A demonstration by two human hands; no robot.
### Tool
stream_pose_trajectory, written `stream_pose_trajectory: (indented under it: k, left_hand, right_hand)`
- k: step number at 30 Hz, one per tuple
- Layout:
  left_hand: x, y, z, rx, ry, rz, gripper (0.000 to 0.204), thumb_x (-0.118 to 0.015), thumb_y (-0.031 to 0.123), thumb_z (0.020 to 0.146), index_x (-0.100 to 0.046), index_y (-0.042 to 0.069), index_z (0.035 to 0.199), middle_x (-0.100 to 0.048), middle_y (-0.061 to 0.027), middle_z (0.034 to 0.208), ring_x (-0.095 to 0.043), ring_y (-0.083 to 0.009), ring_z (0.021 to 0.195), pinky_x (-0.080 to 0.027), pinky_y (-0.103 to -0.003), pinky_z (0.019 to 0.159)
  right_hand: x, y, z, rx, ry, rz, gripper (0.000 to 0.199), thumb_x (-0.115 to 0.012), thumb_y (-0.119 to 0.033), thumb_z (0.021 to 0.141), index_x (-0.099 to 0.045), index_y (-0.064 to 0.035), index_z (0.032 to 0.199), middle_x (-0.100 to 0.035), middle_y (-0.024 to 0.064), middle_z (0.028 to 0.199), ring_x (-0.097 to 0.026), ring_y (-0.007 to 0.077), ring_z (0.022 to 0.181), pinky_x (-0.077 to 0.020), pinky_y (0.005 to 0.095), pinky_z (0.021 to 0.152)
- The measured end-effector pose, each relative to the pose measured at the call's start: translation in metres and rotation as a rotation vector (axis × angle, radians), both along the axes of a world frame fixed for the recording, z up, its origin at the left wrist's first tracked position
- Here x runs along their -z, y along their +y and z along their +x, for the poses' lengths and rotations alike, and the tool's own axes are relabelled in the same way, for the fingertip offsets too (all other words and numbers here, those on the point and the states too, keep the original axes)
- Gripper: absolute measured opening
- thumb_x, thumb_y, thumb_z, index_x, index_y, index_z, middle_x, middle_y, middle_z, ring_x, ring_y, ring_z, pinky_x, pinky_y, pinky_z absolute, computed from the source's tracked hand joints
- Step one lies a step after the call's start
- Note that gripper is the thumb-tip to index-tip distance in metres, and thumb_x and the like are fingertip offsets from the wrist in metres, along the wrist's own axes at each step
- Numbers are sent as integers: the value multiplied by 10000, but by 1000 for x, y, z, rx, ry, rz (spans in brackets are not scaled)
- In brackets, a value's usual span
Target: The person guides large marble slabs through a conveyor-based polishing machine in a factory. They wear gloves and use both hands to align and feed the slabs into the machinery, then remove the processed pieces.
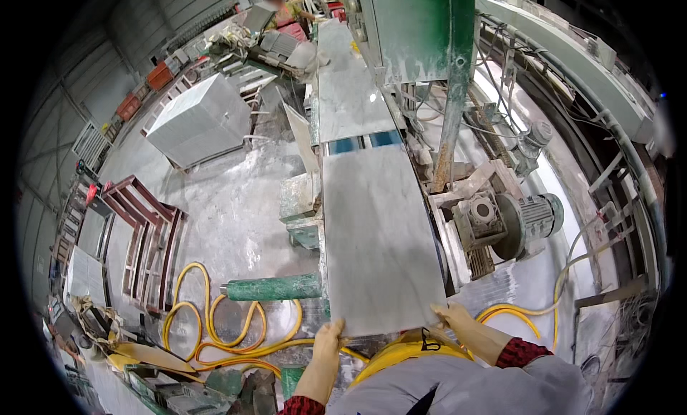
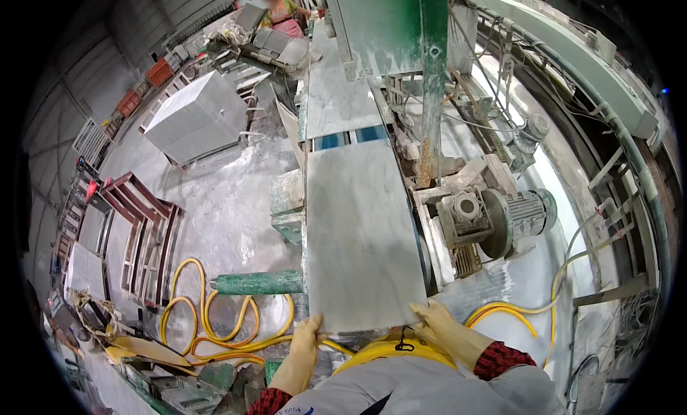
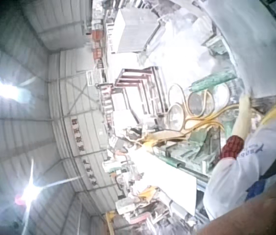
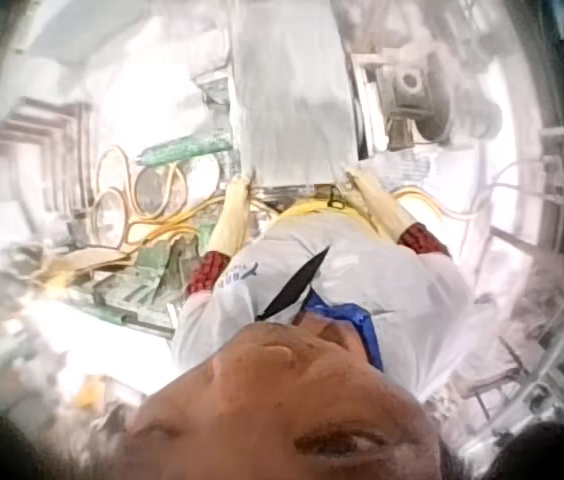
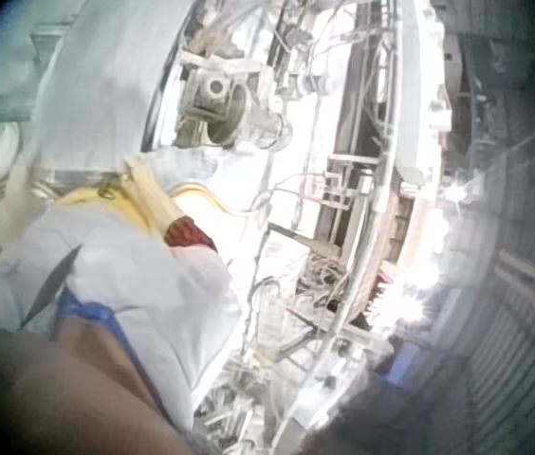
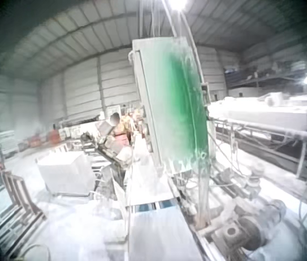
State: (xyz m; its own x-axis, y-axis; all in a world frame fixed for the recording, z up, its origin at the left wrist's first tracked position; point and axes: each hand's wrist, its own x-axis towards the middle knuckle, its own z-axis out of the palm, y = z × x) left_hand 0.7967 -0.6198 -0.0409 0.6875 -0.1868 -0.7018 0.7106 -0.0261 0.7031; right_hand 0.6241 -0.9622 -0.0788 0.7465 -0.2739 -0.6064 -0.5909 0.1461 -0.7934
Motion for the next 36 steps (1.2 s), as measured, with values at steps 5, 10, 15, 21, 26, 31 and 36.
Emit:
stream_pose_trajectory:
  k: [5,10,15,21,26,31,36]
  left_hand:
    - [5,-26,-4,-275,109,-153,258,-704,337,1030,-596,105,1010,-669,-70,1033,-682,-205,955,-569,-338,834]
    - [-33,-45,-17,-173,266,-65,396,-594,418,1091,-655,28,1123,-747,-136,1104,-704,-248,1005,-587,-354,866]
    - [-9,-47,-11,-58,56,11,518,-506,405,1161,-635,-94,1115,-786,-236,1006,-760,-267,797,-634,-340,742]
    - [-3,-52,8,-23,-27,-43,517,-516,425,1156,-652,-73,1120,-791,-214,1002,-759,-250,803,-630,-339,721]
    - [7,-53,30,32,-10,-4,543,-523,468,1148,-660,-56,1141,-794,-190,1006,-757,-230,814,-626,-333,710]
    - [14,-53,40,24,65,-15,590,-553,520,1125,-671,-58,1147,-795,-179,1012,-757,-224,820,-631,-328,717]
    - [14,-55,43,6,68,-15,628,-586,552,1101,-674,-68,1150,-796,-182,1009,-757,-229,791,-633,-327,712]
  right_hand:
    - [-27,5,25,270,31,287,508,-687,-451,1059,-648,17,1252,-726,145,1074,-717,227,885,-604,370,797]
    - [-7,11,12,247,199,729,644,-545,-546,1119,-634,66,1299,-761,119,1087,-719,242,814,-621,369,796]
    - [5,22,30,209,213,584,718,-472,-628,1118,-714,42,1213,-800,140,1048,-734,224,785,-599,357,705]
    - [-11,18,55,219,167,424,742,-478,-610,1123,-767,72,1174,-809,177,968,-744,228,751,-608,329,741]
    - [2,15,70,229,110,340,717,-459,-599,1132,-797,33,1134,-812,134,921,-732,187,709,-579,309,648]
    - [-2,16,82,283,188,315,703,-507,-574,1125,-776,76,1134,-780,161,848,-723,230,662,-607,327,648]
    - [-14,17,85,272,215,298,673,-471,-581,1129,-818,-6,1087,-804,109,880,-696,177,634,-559,288,604]
